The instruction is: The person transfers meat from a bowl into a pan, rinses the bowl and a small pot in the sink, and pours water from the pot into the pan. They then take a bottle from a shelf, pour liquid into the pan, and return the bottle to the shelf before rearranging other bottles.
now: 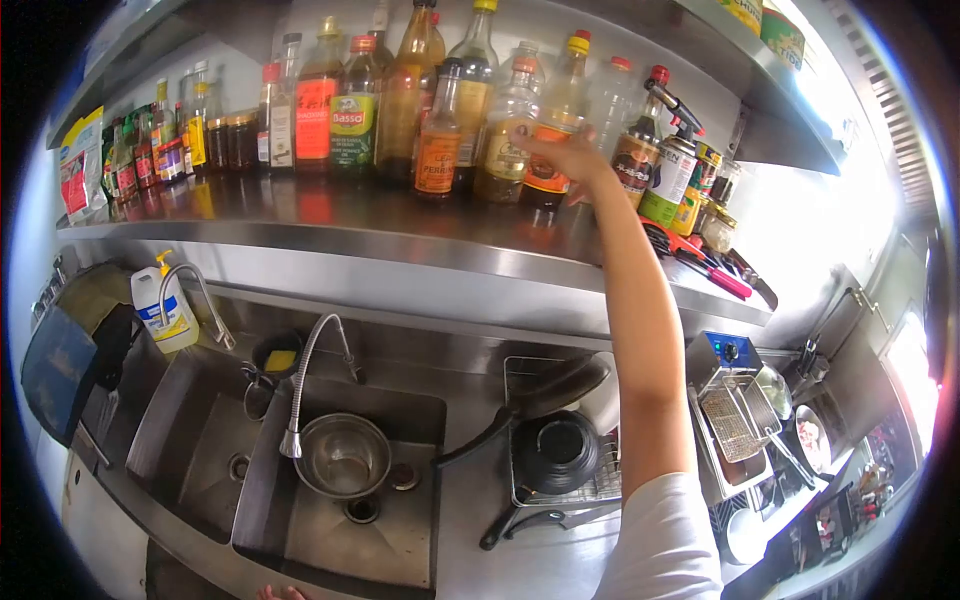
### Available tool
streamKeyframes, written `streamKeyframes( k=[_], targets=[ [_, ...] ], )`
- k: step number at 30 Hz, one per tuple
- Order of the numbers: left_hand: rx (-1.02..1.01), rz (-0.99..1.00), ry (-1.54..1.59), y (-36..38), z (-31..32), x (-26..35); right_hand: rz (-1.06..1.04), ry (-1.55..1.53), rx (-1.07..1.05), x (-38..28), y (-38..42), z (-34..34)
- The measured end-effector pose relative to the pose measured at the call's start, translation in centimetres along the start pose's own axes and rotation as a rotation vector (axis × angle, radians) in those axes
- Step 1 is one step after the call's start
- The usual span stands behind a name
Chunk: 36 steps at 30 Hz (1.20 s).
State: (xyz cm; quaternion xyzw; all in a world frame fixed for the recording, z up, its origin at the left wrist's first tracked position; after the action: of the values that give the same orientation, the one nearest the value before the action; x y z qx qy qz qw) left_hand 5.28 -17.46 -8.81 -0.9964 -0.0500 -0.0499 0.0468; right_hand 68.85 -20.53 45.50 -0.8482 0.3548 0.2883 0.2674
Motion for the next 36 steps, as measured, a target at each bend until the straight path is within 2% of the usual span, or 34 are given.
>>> streamKeyframes(
  k=[4,5,6,7,8,9,11,12,13,15,16,18,19,20,21,24,28,30,31,32,33,34,36],
  targets=[
    [-0.016,-0.029,0.055,0.3,-2.7,1.2,-0.030,0.141,-0.013,-0.6,-0.9,1.2],
    [-0.117,-0.066,0.067,0.3,-4.7,2.1,-0.037,0.224,0.111,-0.6,-1.2,1.5],
    [-0.218,-0.104,0.079,0.4,-5.7,2.5,-0.038,0.269,0.146,-0.6,-1.5,1.4],
    [-0.218,-0.100,0.080,0.5,-4.7,2.2,-0.039,0.313,0.181,-0.6,-1.8,1.2],
    [-0.079,-0.054,0.044,0.5,-3.5,1.8,-0.037,0.358,0.216,-0.9,-1.6,1.1],
    [0.061,-0.010,0.007,0.5,-2.4,1.2,-0.108,0.578,0.037,-1.4,-1.5,0.3],
    [0.147,0.021,0.020,0.4,-2.3,1.1,-0.135,0.698,-0.028,-2.5,0.3,-2.0],
    [0.226,0.054,0.032,0.5,-2.4,1.2,-0.088,0.602,0.086,-2.3,1.2,-3.5],
    [0.222,0.051,0.030,0.7,-3.1,1.6,-0.114,0.603,0.143,-2.2,0.4,-4.9],
    [0.108,0.017,-0.007,0.8,-5.1,2.1,-0.139,0.610,0.183,-2.1,-1.9,-6.6],
    [0.098,0.012,-0.012,0.8,-6.9,2.9,-0.242,0.522,0.187,-2.4,-2.4,-6.8],
    [-0.133,-0.066,0.010,0.4,-9.1,4.0,-0.353,0.428,0.180,-3.0,-2.7,-6.8],
    [-0.130,-0.072,0.007,0.2,-8.9,3.9,-0.244,0.301,0.038,-4.1,-0.6,-6.9],
    [-0.039,-0.039,-0.012,0.2,-8.6,3.9,-0.131,0.176,-0.104,-4.3,0.7,-6.5],
    [0.049,-0.004,-0.028,0.3,-8.4,4.0,-0.151,0.140,0.005,-3.3,0.2,-6.5],
    [-0.004,-0.035,-0.100,0.1,-7.6,3.7,-0.272,0.051,0.078,-1.6,-0.6,-7.7],
    [-0.003,-0.017,-0.152,0.0,-6.9,3.5,-0.311,-0.141,0.139,0.8,-6.1,-10.9],
    [-0.129,-0.031,-0.266,0.0,-6.4,3.6,-0.243,0.403,0.690,1.1,-8.7,-11.4],
    [-0.130,-0.041,-0.264,0.2,-6.6,3.6,-0.149,0.522,0.760,0.5,-7.8,-9.8],
    [-0.087,-0.007,-0.212,0.4,-7.3,3.8,-0.159,0.517,0.756,-0.1,-7.1,-8.9],
    [-0.042,0.025,-0.159,0.5,-8.0,4.1,-0.059,0.536,0.734,-0.7,-6.5,-8.3],
    [-0.043,0.017,-0.157,0.5,-8.9,4.5,0.046,0.555,0.711,-1.1,-5.9,-8.1],
    [-0.125,-0.051,-0.082,0.4,-10.0,5.3,0.077,0.548,0.686,-1.7,-5.4,-8.0]
  ],
)
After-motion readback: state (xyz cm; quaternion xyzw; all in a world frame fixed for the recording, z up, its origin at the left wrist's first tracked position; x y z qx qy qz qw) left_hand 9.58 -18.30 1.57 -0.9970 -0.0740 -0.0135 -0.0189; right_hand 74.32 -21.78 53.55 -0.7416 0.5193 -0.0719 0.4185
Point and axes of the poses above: each hand's wrist, its own y-axis away from the middle knuckle, its own z-axis out of the palm, x = y × z, the point moved 3 cm from there along -y, towards the middle knuckle, and after that the axes turned 6 degrees about -x, right-handed, at the moved point
